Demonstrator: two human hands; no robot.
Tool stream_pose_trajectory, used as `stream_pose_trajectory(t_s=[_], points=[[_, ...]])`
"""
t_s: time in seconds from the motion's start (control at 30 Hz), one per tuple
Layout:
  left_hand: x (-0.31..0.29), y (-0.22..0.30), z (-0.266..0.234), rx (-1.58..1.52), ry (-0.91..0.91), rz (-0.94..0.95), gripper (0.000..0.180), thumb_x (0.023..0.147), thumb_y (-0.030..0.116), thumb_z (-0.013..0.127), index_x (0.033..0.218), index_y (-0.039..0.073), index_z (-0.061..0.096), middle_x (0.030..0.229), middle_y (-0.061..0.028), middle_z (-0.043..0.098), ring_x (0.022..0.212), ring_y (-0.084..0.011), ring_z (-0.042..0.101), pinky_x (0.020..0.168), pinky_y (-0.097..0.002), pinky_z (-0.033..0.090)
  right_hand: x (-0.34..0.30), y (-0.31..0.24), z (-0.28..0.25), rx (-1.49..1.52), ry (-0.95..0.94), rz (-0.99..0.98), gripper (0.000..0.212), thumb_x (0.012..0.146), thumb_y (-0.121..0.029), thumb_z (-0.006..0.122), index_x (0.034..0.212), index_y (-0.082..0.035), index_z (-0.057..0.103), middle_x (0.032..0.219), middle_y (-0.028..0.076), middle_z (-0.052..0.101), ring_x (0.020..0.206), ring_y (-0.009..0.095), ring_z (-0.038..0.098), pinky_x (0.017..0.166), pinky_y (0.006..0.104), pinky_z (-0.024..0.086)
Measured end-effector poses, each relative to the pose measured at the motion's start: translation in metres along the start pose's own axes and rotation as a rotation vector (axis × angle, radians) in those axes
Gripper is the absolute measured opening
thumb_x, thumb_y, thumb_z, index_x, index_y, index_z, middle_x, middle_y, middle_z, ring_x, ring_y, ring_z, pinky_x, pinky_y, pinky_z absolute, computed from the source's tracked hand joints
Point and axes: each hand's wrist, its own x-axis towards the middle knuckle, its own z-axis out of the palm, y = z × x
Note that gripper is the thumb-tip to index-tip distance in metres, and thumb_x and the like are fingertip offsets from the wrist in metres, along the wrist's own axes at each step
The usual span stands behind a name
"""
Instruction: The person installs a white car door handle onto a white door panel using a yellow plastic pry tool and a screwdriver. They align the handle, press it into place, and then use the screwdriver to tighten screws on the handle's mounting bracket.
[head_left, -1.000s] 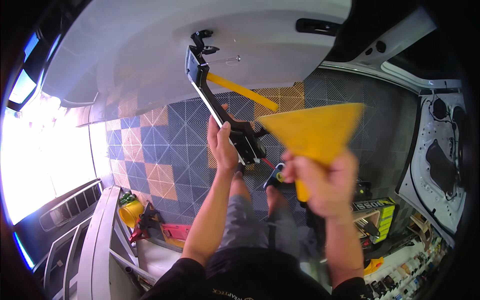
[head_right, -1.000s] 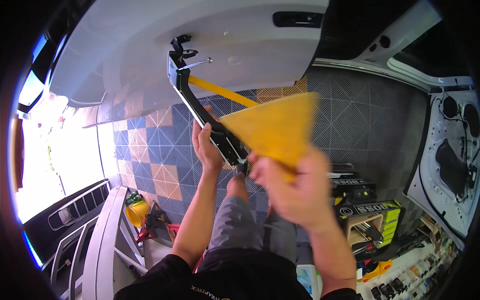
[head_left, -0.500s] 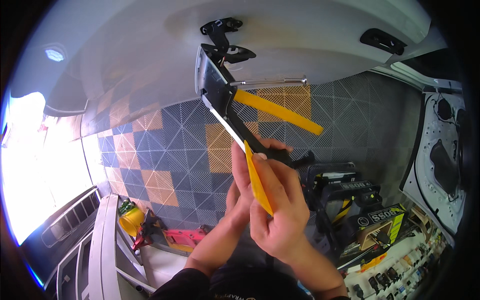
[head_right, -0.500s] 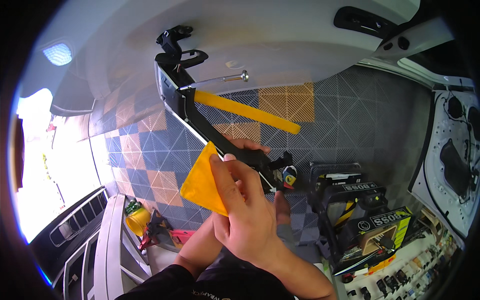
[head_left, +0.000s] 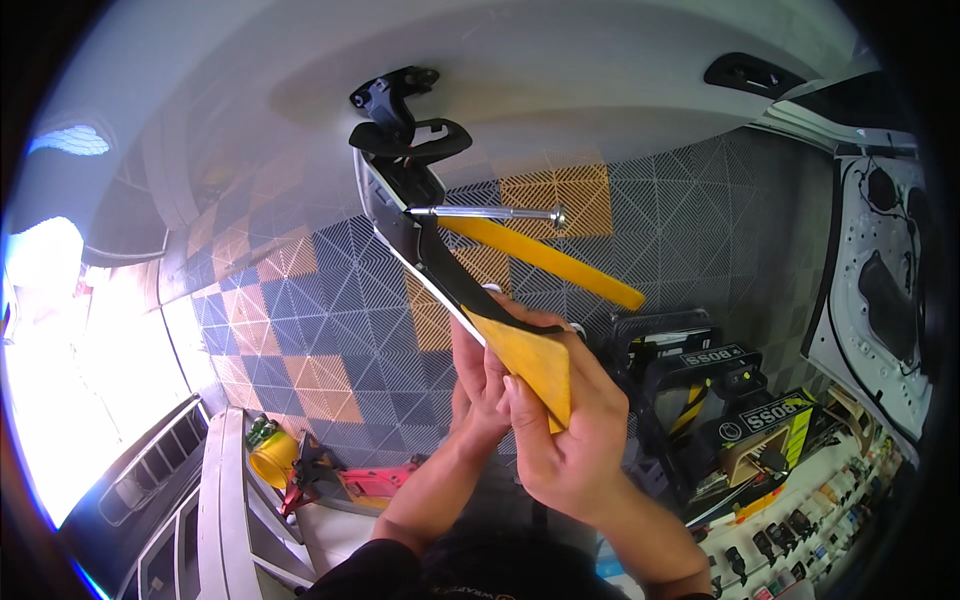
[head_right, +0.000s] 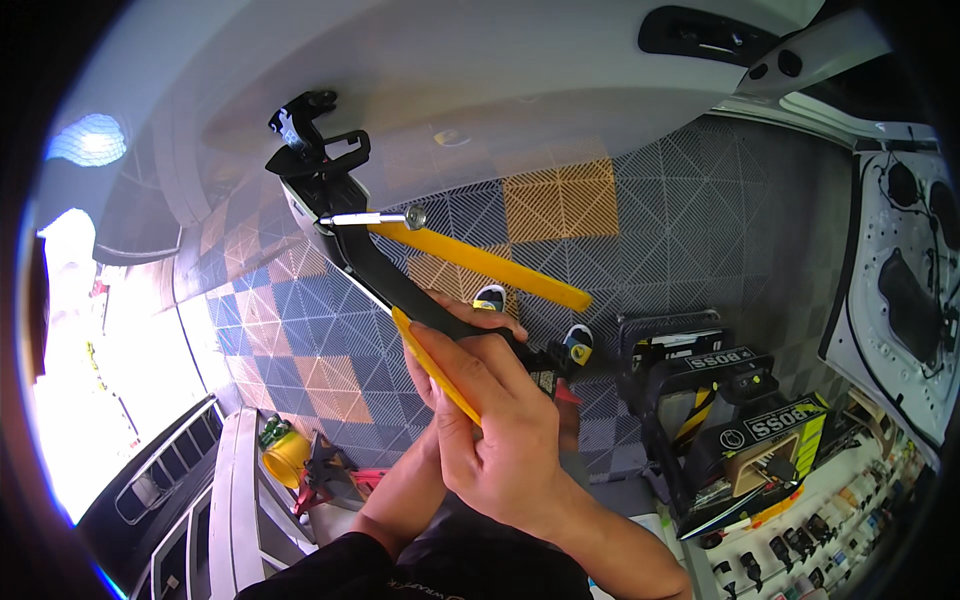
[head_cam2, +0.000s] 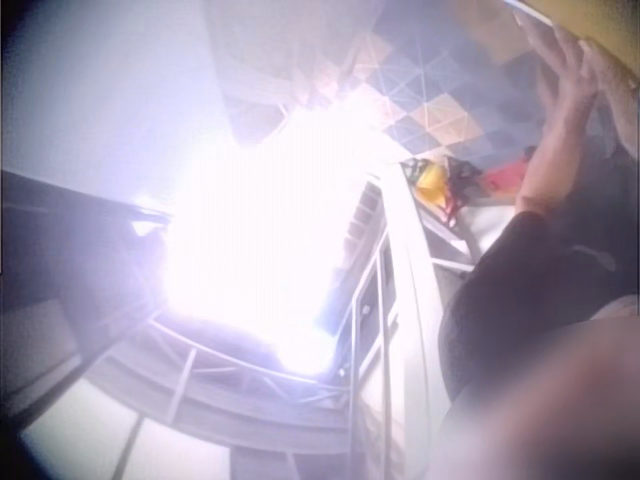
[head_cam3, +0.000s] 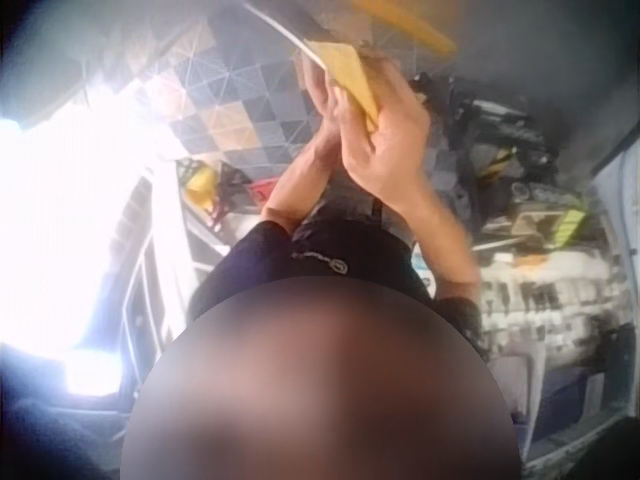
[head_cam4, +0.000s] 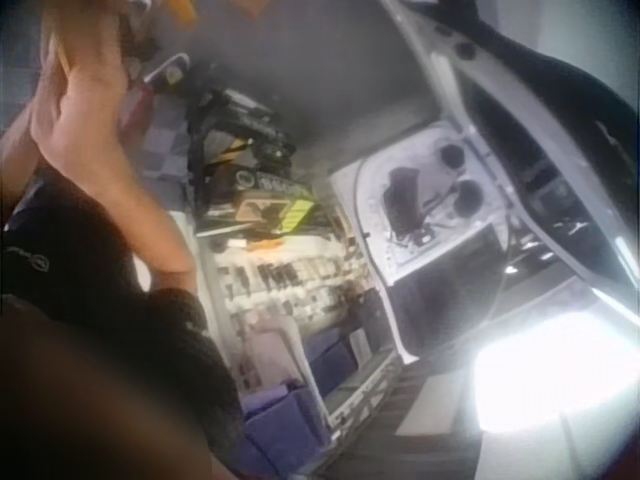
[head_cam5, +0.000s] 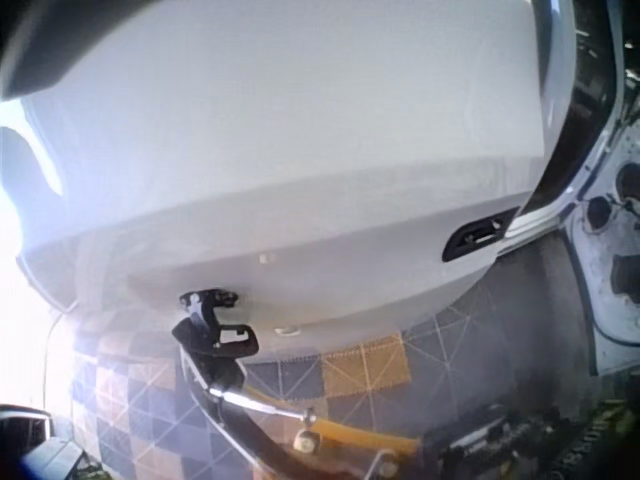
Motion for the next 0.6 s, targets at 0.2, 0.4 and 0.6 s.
stream_pose_trajectory(t_s=[0.2, 0.4, 0.6], points=[[0.001, 0.001, 0.008, -0.004, 0.064, 0.009, 0.052, 0.106, 0.034, 0.062, 0.135, -0.004, 0.043, 0.103, -0.033, 0.068, 0.082, -0.0412, 0.074, 0.073, -0.0495, 0.064, 0.005, 0.002, 0.001, 0.095, 0.05, -0.006, 0.04, 0.095, 0.006, 0.06, 0.135, 0.004, 0.064, 0.105, 0.016, 0.065, 0.084, 0.025, 0.069, 0.075, 0.0299, 0.056], [0.004, 0.0, 0.011, -0.012, 0.05, 0.019, 0.052, 0.105, 0.035, 0.063, 0.135, -0.003, 0.044, 0.106, -0.0297, 0.067, 0.086, -0.0393, 0.073, 0.077, -0.0488, 0.063, -0.005, -0.002, 0.022, -0.391, -0.014, -0.108, 0.077, 0.076, 0.004, 0.073, 0.15, -0.009, 0.057, 0.123, 0.016, 0.058, 0.092, 0.03, 0.068, 0.076, 0.0329, 0.058], [0.001, 0.003, 0.015, -0.007, 0.062, -0.007, 0.053, 0.104, 0.038, 0.062, 0.136, -0.001, 0.045, 0.108, -0.0269, 0.066, 0.09, -0.037, 0.071, 0.08, -0.0479, 0.061, -0.007, -0.015, 0.04, -0.437, 0.022, -0.055, 0.077, 0.08, 0.005, 0.075, 0.152, -0.003, 0.051, 0.124, 0.019, 0.054, 0.093, 0.033, 0.069, 0.079, 0.0378, 0.059]])
